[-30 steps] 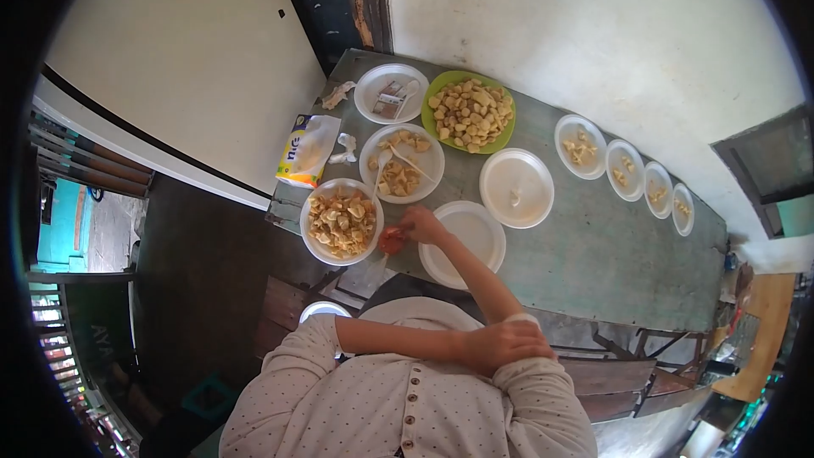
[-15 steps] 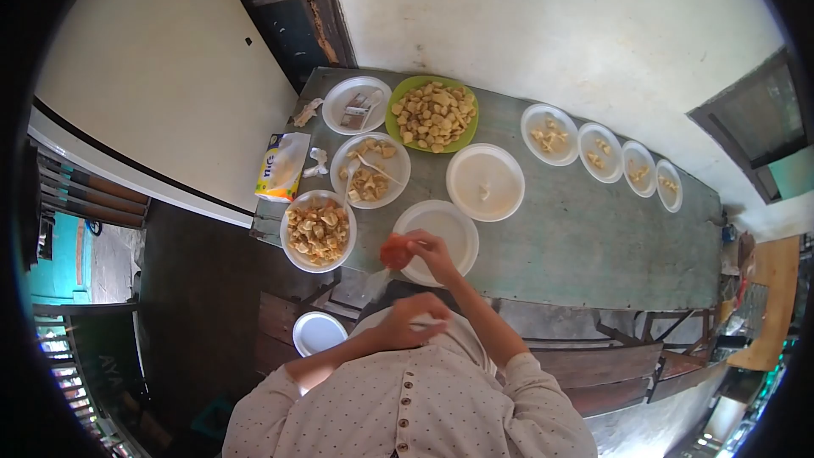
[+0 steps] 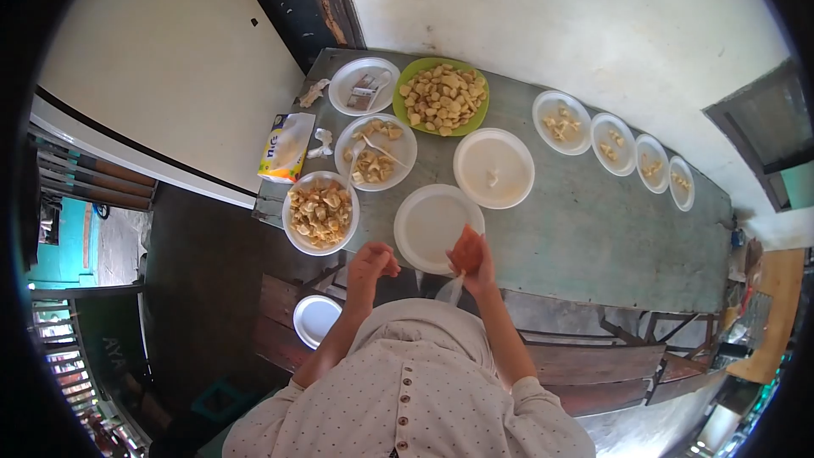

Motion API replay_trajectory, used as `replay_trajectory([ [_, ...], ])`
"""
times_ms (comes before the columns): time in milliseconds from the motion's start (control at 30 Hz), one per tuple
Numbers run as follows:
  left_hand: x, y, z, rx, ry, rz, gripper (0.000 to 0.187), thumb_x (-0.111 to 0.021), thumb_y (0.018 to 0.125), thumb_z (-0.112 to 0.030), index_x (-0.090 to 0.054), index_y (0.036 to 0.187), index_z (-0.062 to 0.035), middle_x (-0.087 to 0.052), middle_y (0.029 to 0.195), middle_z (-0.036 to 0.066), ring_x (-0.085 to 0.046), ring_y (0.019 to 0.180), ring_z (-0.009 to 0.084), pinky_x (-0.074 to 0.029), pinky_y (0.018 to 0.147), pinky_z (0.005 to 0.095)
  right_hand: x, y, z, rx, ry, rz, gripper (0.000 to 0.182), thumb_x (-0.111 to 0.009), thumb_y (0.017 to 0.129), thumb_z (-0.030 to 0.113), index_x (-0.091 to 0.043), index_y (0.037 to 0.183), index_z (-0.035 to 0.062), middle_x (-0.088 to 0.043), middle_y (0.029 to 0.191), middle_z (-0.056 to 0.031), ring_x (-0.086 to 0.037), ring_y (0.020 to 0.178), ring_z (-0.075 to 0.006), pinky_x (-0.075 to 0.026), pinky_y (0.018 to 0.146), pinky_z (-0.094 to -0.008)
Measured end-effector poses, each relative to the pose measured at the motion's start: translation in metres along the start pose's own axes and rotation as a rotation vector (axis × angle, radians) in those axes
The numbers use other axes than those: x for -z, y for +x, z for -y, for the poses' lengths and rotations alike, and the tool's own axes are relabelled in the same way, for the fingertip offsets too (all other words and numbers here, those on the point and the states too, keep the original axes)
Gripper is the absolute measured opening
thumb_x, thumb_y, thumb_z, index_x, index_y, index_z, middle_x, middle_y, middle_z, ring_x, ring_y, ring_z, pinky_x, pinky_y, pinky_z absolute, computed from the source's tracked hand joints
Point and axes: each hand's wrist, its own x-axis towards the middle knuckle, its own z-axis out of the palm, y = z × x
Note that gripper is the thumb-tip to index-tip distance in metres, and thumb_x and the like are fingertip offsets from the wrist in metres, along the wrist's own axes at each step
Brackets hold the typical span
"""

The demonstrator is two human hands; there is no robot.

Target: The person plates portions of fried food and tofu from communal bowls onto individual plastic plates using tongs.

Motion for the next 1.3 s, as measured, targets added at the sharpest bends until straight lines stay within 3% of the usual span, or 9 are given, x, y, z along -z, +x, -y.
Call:
replay_trajectory([
  [100, 0.005, 0.007, 0.0, 0.012, 0.046, 0.069, 0.013, -0.05, 0.087, -0.013, -0.053, 0.095, -0.0036, -0.056, 0.076, 0.002, -0.054, 0.068, 0.0089, -0.044, 0.063, 0.0215, -0.005, 0.0, 0.0, 0.068, -0.098, -0.06, 0.037, -0.053, 0.082, 0.038, -0.048, 0.114, 0.0199, -0.056, 0.098, -0.0046, -0.055, 0.065, -0.0176, -0.043, 0.042, -0.0223],
  [200, 0.016, 0.017, -0.01, 0.036, 0.032, 0.072, 0.013, -0.05, 0.087, -0.014, -0.053, 0.095, -0.0039, -0.055, 0.076, 0.001, -0.053, 0.067, 0.0072, -0.042, 0.063, 0.0195, -0.01, 0.011, 0.005, 0.118, -0.278, -0.055, 0.035, -0.055, 0.081, 0.034, -0.049, 0.112, 0.0196, -0.057, 0.094, -0.0046, -0.055, 0.064, -0.0163, -0.042, 0.04, -0.0221],
  [233, 0.02, 0.023, -0.014, 0.037, 0.025, 0.071, 0.013, -0.05, 0.087, -0.014, -0.053, 0.095, -0.004, -0.055, 0.076, 0.001, -0.052, 0.067, 0.0072, -0.042, 0.063, 0.0195, -0.023, 0.012, 0.005, 0.131, -0.337, -0.101, 0.031, -0.056, 0.081, 0.032, -0.053, 0.107, 0.0157, -0.056, 0.083, -0.0005, -0.051, 0.059, -0.011, -0.036, 0.04, -0.0203],
  [700, 0.069, 0.106, -0.041, -0.005, 0.144, 0.054, 0.011, -0.051, 0.087, -0.012, -0.053, 0.093, -0.0033, -0.053, 0.078, 0.001, -0.052, 0.069, 0.006, -0.044, 0.064, 0.0196, -0.047, 0.07, 0.0, 0.247, -0.771, -0.276, 0.021, -0.064, 0.073, 0.015, -0.055, 0.089, 0.0048, -0.052, 0.062, -0.0034, -0.044, 0.04, -0.01, -0.03, 0.032, -0.0229],
  [933, 0.058, 0.109, 0.007, -0.086, 0.197, 0.026, 0.012, -0.052, 0.086, -0.013, -0.054, 0.092, -0.0031, -0.054, 0.078, 0.002, -0.052, 0.069, 0.0078, -0.044, 0.063, 0.0204, -0.048, 0.082, -0.001, 0.362, -0.898, -0.265, 0.018, -0.065, 0.072, 0.014, -0.059, 0.086, 0.005, -0.057, 0.069, -0.0014, -0.049, 0.052, -0.0065, -0.035, 0.041, -0.0194],
  [1033, 0.063, 0.101, 0.039, 0.013, 0.544, 0.131, 0.017, -0.057, 0.082, -0.015, -0.054, 0.093, -0.0024, -0.055, 0.079, 0.005, -0.053, 0.067, 0.0121, -0.044, 0.062, 0.0229, -0.039, 0.084, -0.01, 0.382, -0.955, -0.236, 0.02, -0.066, 0.071, 0.014, -0.059, 0.087, 0.0054, -0.059, 0.075, -0.0022, -0.054, 0.061, -0.0088, -0.041, 0.05, -0.021],
  [1100, 0.075, 0.102, 0.069, -0.11, 0.744, 0.246, 0.027, -0.061, 0.078, -0.017, -0.052, 0.099, -0.0029, -0.055, 0.08, 0.009, -0.054, 0.066, 0.0168, -0.045, 0.061, 0.0269, -0.036, 0.089, -0.014, 0.428, -0.986, -0.202, 0.021, -0.066, 0.07, 0.015, -0.059, 0.087, 0.0054, -0.06, 0.078, -0.0029, -0.056, 0.066, -0.0104, -0.044, 0.056, -0.0221],
  [1167, 0.082, 0.107, 0.087, -0.111, 0.795, 0.19, 0.031, -0.061, 0.077, -0.017, -0.051, 0.102, -0.0029, -0.055, 0.081, 0.01, -0.054, 0.067, 0.0183, -0.045, 0.062, 0.0285, -0.032, 0.089, -0.015, 0.413, -1.098, -0.178, 0.026, -0.067, 0.069, 0.016, -0.059, 0.091, 0.0043, -0.06, 0.086, -0.0045, -0.056, 0.075, -0.0111, -0.045, 0.068, -0.0227],
  [1300, 0.087, 0.115, 0.113, -0.106, 0.948, 0.099, 0.039, -0.062, 0.076, -0.018, -0.048, 0.109, -0.0022, -0.055, 0.082, 0.013, -0.055, 0.068, 0.024, -0.046, 0.064, 0.0337, -0.03, 0.087, -0.016, 0.412, -1.142, -0.148, 0.026, -0.067, 0.069, 0.017, -0.059, 0.091, 0.0043, -0.06, 0.086, -0.0045, -0.056, 0.076, -0.0123, -0.045, 0.071, -0.0243],
])
